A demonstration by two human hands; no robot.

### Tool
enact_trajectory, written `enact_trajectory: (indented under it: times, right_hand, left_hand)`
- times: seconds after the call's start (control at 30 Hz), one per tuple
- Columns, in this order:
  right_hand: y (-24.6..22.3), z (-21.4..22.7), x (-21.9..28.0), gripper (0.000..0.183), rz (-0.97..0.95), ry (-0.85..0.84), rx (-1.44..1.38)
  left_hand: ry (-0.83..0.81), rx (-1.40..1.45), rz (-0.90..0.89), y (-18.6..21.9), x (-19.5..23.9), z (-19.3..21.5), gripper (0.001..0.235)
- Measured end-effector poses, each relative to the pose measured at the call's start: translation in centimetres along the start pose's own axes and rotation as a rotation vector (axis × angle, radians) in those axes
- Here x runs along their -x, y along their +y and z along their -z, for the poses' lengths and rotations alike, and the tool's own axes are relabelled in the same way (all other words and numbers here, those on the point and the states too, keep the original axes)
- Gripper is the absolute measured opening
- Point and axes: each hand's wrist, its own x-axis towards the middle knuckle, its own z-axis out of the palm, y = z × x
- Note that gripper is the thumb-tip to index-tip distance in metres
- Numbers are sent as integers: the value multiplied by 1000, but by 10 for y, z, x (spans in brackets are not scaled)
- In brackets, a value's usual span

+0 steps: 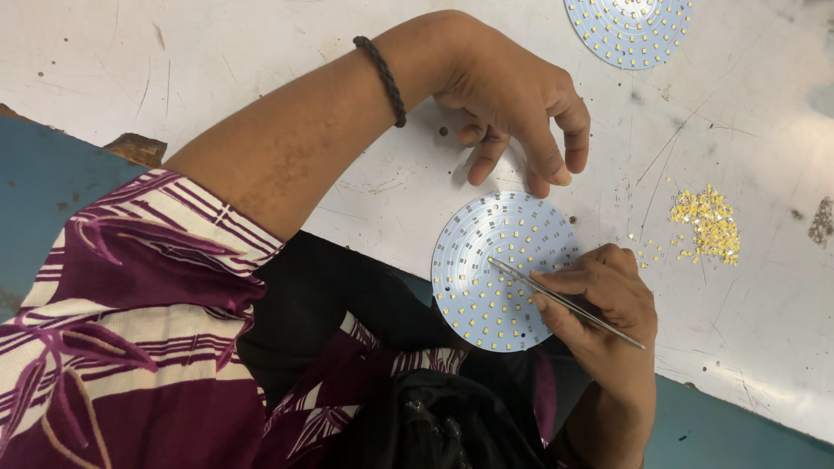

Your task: The person uses tweezers to pick up small yellow LED components from a pile on the table and places them onto designated spots on a circular LED board. The person repeats this process, filling the board with LEDs.

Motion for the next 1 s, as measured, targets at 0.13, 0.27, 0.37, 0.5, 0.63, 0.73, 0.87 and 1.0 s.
enact_trajectory:
  times: [0.13,0.27,0.37,0.5,0.63,0.73,0.87,1.0]
  right_hand:
    - [1,0,1,24,2,-1,-5]
    - [12,5,16,21,32,140,-85]
    - [27,17,38,13,-22,397,-224]
    - [48,45,71,10,-138,475,-188]
    - [57,54,85,10,-275,396,-141]
    - [56,53,84,11,-259,343,-102]
    - [50,52,76,13,-258,297,-37]
    - [44,51,72,14,-234,279,-19]
  left_hand:
    - [-5,9,9,0,-1,0,58]
    - [-50,26,-4,0,-4,2,57]
    - [-49,-17,25,-2,-8,4,59]
    - [-96,-8,-19,-6,-16,5,63]
    - [-91,-24,13,-12,-19,7,67]
    - [-58,-66,59,-11,-19,5,71]
    - [-37,-58,56,-8,-18,3,73]
    - [-13,-55,71,-7,-17,2,74]
